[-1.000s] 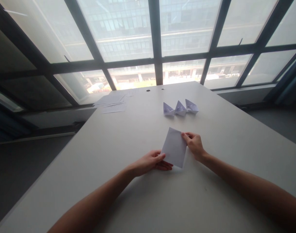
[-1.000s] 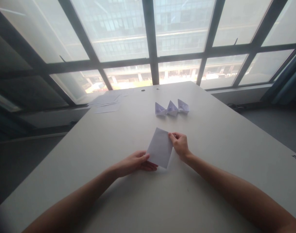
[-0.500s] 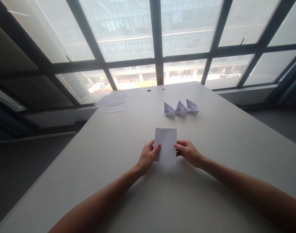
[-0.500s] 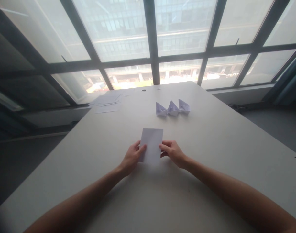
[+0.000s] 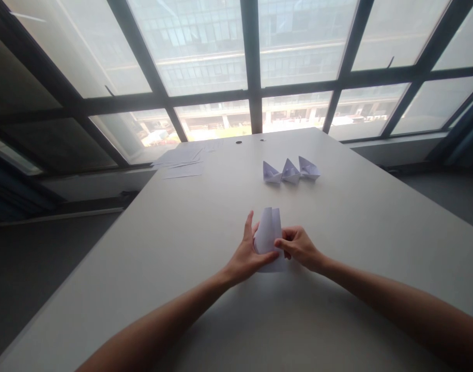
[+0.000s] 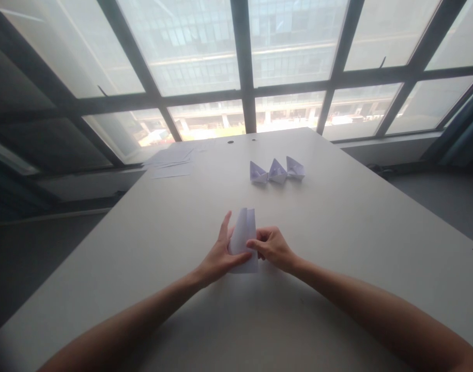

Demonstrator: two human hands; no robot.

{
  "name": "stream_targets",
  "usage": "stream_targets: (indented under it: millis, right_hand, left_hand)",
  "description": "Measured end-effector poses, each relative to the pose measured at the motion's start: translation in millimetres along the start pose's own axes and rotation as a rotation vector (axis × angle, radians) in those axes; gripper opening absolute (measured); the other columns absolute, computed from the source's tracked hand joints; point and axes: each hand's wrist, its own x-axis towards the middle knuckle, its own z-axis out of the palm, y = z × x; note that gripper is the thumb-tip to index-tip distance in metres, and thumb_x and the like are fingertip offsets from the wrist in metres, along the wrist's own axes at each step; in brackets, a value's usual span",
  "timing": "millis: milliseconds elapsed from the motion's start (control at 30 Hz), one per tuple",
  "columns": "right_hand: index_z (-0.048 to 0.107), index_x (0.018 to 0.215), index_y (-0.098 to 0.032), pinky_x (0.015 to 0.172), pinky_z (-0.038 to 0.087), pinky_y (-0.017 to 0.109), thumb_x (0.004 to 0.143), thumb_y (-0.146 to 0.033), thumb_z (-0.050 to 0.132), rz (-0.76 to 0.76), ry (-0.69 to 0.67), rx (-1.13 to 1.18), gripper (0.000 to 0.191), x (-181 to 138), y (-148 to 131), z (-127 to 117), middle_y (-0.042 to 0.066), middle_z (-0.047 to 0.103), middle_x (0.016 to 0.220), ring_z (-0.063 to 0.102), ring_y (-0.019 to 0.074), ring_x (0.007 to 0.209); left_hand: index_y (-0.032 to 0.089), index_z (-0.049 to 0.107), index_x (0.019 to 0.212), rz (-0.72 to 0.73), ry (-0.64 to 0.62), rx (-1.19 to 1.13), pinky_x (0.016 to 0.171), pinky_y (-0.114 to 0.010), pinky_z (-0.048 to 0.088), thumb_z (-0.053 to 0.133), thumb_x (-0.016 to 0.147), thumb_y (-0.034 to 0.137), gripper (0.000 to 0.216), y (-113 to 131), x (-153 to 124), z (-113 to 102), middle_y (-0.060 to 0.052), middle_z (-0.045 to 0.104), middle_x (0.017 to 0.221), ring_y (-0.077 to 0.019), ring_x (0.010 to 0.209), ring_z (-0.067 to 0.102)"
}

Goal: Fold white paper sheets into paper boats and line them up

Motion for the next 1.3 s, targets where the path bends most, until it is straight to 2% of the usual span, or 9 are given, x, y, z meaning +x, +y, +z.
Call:
stream_targets:
  millis: [100, 300, 367, 467, 567, 700, 933, 1133, 1300]
  right_hand:
    - [0.054, 0.055, -0.016, 0.042, 0.029, 0.022, 0.077, -0.053, 0.071, -0.015, 0.026, -0.015, 0.047, 1, 1, 0, -0.002, 0.05, 0.046, 0.043, 0.0092, 0.042]
    - [0.068, 0.077, -0.012, 0.052, 0.038, 0.024, 0.081, -0.043, 0.064, 0.039, 0.247, -0.093, 0.032, 10, 1, -18, 0.002, 0.063, 0.069, 0.052, 0.0136, 0.058]
    - [0.067, 0.074, -0.011, 0.049, 0.036, 0.024, 0.079, -0.041, 0.063, 0.104, 0.277, -0.163, 0.031, 14, 2, -28, 0.003, 0.062, 0.067, 0.051, 0.0136, 0.056]
    - [0.065, 0.067, -0.012, 0.046, 0.033, 0.023, 0.076, -0.037, 0.062, 0.195, 0.229, -0.274, 0.028, 18, 3, -38, 0.002, 0.058, 0.06, 0.048, 0.0125, 0.052]
    - [0.06, 0.06, -0.013, 0.044, 0.028, 0.022, 0.074, -0.033, 0.06, 0.207, 0.126, -0.408, 0.024, 21, 2, -41, -0.001, 0.053, 0.055, 0.043, 0.0108, 0.049]
    - [0.052, 0.052, -0.016, 0.043, 0.022, 0.022, 0.072, -0.029, 0.056, 0.143, 0.049, -0.582, 0.025, 22, 0, -41, -0.004, 0.043, 0.049, 0.034, 0.0089, 0.048]
    - [0.049, 0.049, -0.016, 0.043, 0.02, 0.023, 0.071, -0.029, 0.056, 0.096, 0.003, -0.674, 0.027, 19, 0, -39, -0.005, 0.04, 0.047, 0.033, 0.009, 0.048]
    - [0.067, 0.068, -0.012, 0.048, 0.033, 0.022, 0.074, -0.031, 0.06, 0.131, 0.004, -0.544, 0.021, 17, -3, -38, -0.001, 0.061, 0.062, 0.049, 0.0133, 0.055]
    - [0.069, 0.07, -0.013, 0.053, 0.04, 0.023, 0.074, -0.029, 0.063, 0.046, 0.072, -0.562, 0.017, 16, 2, -38, 0.002, 0.067, 0.069, 0.057, 0.0162, 0.061]
  left_hand:
    - [0.032, -0.012, 0.153, -0.024, 0.069, -0.114, 0.092, -0.047, 0.052, 0.079, 0.076, 0.034, 0.119, 3, 1, -3, -0.017, 0.049, 0.139, -0.0291, 0.109, 0.062]
    - [0.026, 0.011, 0.152, 0.0, 0.173, -0.25, 0.098, -0.046, 0.049, 0.059, 0.088, 0.037, 0.081, -4, 10, -16, -0.017, 0.048, 0.142, -0.0315, 0.122, 0.055]
    - [0.025, 0.004, 0.153, 0.026, 0.302, -0.058, 0.102, -0.051, 0.044, 0.053, 0.09, 0.032, 0.079, -6, 12, -22, -0.019, 0.04, 0.148, -0.033, 0.13, 0.049]
    - [0.024, 0.008, 0.154, 0.159, 0.426, 0.568, 0.114, -0.057, 0.026, 0.053, 0.084, 0.015, 0.083, 1, 8, -28, -0.017, 0.019, 0.159, -0.0343, 0.146, 0.021]
    - [0.024, 0.037, 0.146, 0.286, 0.162, 1.121, 0.118, -0.057, 0.014, 0.045, 0.085, 0.006, 0.064, 14, -2, -27, -0.011, 0.026, 0.159, -0.0313, 0.149, 0.014]
    - [0.012, 0.055, 0.131, 0.147, -0.123, 1.292, 0.11, -0.048, 0.035, 0.048, 0.094, 0.026, 0.04, 15, -11, -17, -0.019, 0.052, 0.139, -0.0329, 0.133, 0.045]
    - [0.017, 0.053, 0.131, 0.181, -0.008, 1.354, 0.096, -0.044, 0.044, 0.05, 0.095, 0.037, 0.041, -4, -3, -13, -0.014, 0.058, 0.12, -0.0297, 0.111, 0.052]
    - [0.022, 0.049, 0.136, 0.23, -0.003, 1.358, 0.099, -0.047, 0.039, 0.045, 0.097, 0.038, 0.042, -15, -3, -15, -0.012, 0.05, 0.139, -0.0313, 0.123, 0.044]
    - [0.023, 0.049, 0.136, 0.245, -0.012, 1.311, 0.1, -0.049, 0.038, 0.047, 0.096, 0.036, 0.042, -18, -5, -15, -0.01, 0.049, 0.143, -0.0318, 0.125, 0.043]
